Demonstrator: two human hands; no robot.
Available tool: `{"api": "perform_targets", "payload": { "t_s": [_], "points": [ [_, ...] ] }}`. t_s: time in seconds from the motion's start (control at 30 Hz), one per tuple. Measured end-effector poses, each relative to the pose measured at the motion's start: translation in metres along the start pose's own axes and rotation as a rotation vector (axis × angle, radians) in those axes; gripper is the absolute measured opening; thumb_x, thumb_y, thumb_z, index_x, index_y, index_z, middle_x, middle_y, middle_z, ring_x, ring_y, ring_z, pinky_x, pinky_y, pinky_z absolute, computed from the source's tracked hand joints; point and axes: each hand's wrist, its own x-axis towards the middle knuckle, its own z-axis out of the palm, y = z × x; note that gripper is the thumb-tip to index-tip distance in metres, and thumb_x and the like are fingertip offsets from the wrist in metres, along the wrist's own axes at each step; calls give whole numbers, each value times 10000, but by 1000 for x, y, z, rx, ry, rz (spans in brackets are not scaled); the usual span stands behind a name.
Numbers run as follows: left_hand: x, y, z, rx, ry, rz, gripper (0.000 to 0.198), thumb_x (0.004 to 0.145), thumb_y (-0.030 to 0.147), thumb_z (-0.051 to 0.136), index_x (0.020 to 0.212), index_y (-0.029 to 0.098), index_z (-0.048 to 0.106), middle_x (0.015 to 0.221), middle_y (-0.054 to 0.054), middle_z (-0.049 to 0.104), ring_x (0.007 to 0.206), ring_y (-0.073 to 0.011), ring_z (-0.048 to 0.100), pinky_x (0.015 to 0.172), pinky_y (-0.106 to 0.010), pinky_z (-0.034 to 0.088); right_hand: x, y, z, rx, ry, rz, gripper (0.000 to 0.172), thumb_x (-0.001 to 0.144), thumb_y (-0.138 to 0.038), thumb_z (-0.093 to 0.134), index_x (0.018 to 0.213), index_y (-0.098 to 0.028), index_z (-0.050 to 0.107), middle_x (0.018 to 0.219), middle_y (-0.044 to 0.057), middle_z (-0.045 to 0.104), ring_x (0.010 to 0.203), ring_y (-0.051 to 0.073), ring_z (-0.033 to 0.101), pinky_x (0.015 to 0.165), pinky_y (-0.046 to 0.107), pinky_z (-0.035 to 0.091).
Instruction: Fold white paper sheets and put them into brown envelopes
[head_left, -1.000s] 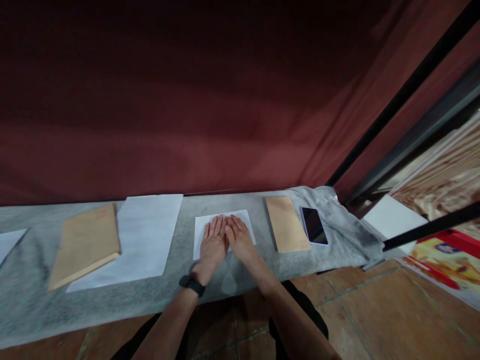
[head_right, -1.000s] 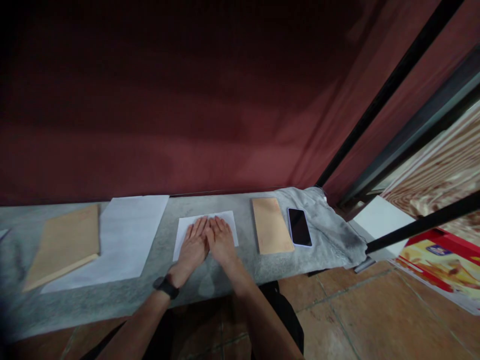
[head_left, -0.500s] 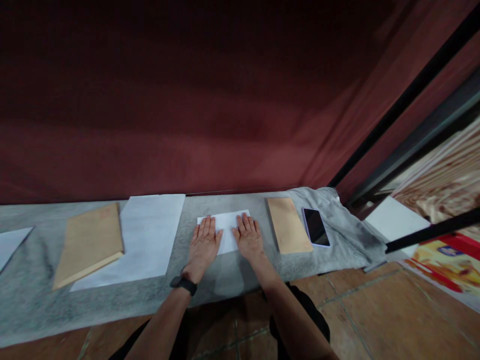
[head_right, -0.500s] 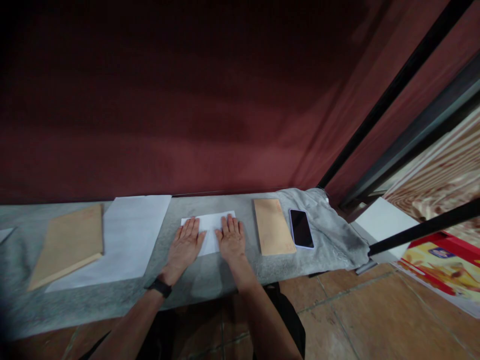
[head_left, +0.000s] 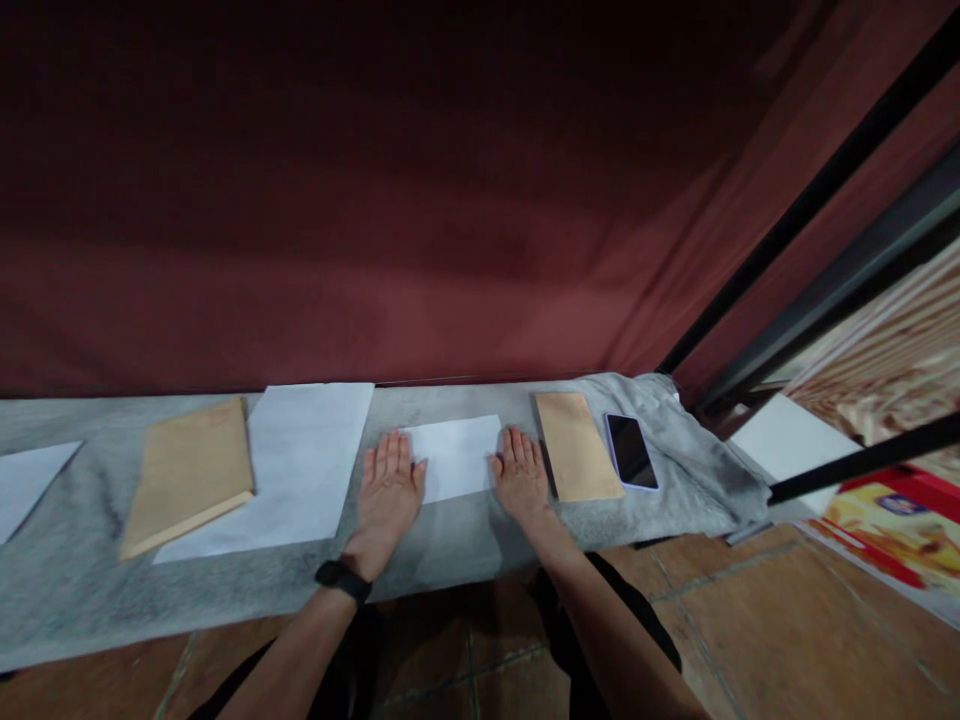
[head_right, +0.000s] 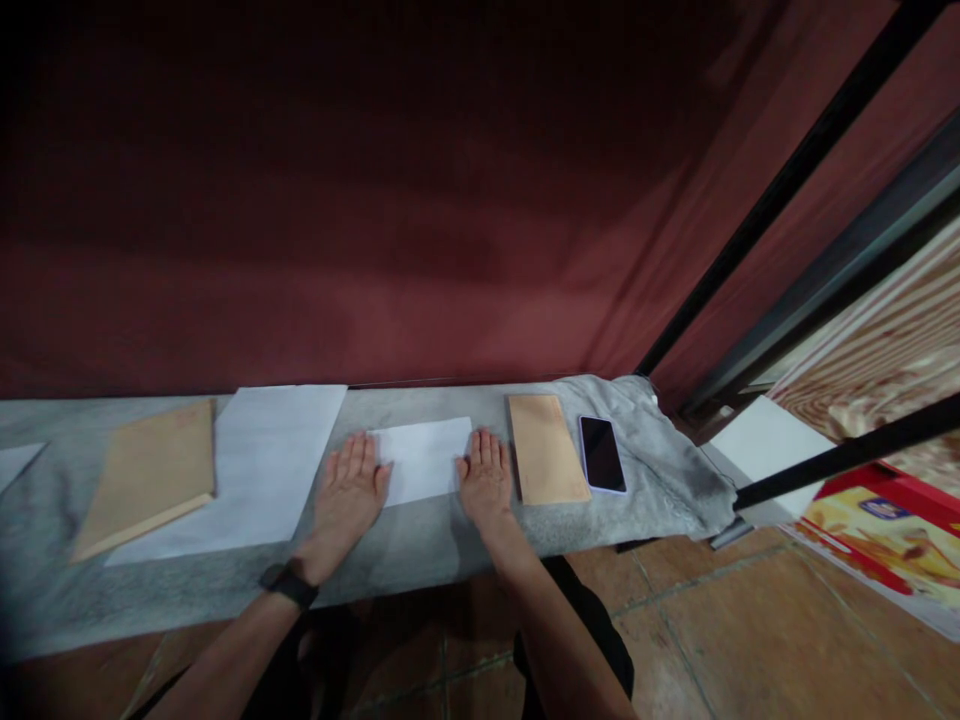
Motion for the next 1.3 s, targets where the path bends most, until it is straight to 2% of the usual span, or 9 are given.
{"api": "perform_targets", "payload": {
  "t_s": [0.13,0.23,0.37,0.53,0.73,0.9,1.03,1.17,1.3],
  "points": [
    [-14,33,5,-107,-160,192,622,1007,322,281,1565,57,351,1647,-171,333,1562,-256,230,1279,-474,167,-10,-20,5,107,-109,-187,542,1072,-360,341,1567,-148,403,1630,109,356,1525,258,321,1263,493,226],
    [-21,40,9,-119,-217,231,616,989,279,290,1569,80,352,1644,-158,344,1560,-249,235,1273,-484,185,-16,-26,8,114,-164,-254,532,1071,-368,355,1561,-171,417,1621,90,375,1520,236,334,1274,466,213],
    [-23,29,9,-113,-191,188,629,1001,372,325,1571,110,357,1645,-151,344,1557,-256,245,1271,-483,195,-17,-12,5,62,-97,-174,553,1064,-399,400,1568,-172,404,1621,110,362,1513,263,348,1255,490,251],
    [-23,11,7,-87,-158,104,676,1004,466,327,1559,80,365,1641,-183,337,1559,-272,239,1272,-470,181,-18,7,-2,-8,-53,-122,586,1060,-420,418,1564,-122,402,1614,157,368,1513,298,342,1240,502,254],
    [-23,0,7,-48,-165,30,728,989,507,338,1555,49,359,1640,-212,323,1545,-324,269,1254,-515,215,-20,13,-10,-54,-22,-92,559,1056,-403,420,1536,-119,443,1593,176,424,1470,320,400,1209,512,287],
    [-24,2,6,-23,-149,19,738,989,522,341,1559,53,351,1645,-209,312,1548,-329,258,1256,-511,204,-6,6,-24,-146,-27,15,403,1026,-368,492,1352,-169,621,1365,173,625,1247,334,560,1058,480,428],
    [-23,3,7,-27,-141,16,742,991,528,345,1555,47,354,1647,-215,305,1550,-334,250,1256,-506,202,1,-1,-26,-191,-33,96,343,986,-375,579,1228,-147,664,1165,179,688,1090,329,620,959,439,471],
    [-24,3,6,-13,-173,14,744,991,514,358,1553,26,348,1642,-226,305,1547,-337,256,1256,-507,201,5,2,-21,-100,-57,149,278,950,-314,629,1165,-139,661,1045,153,729,1012,286,670,911,368,483],
    [-22,4,3,-68,-170,3,741,989,517,378,1545,29,362,1646,-226,300,1552,-338,239,1264,-504,175,16,5,-23,192,-76,210,121,917,-283,627,926,-179,689,899,93,737,858,242,691,811,320,495]
  ]
}}
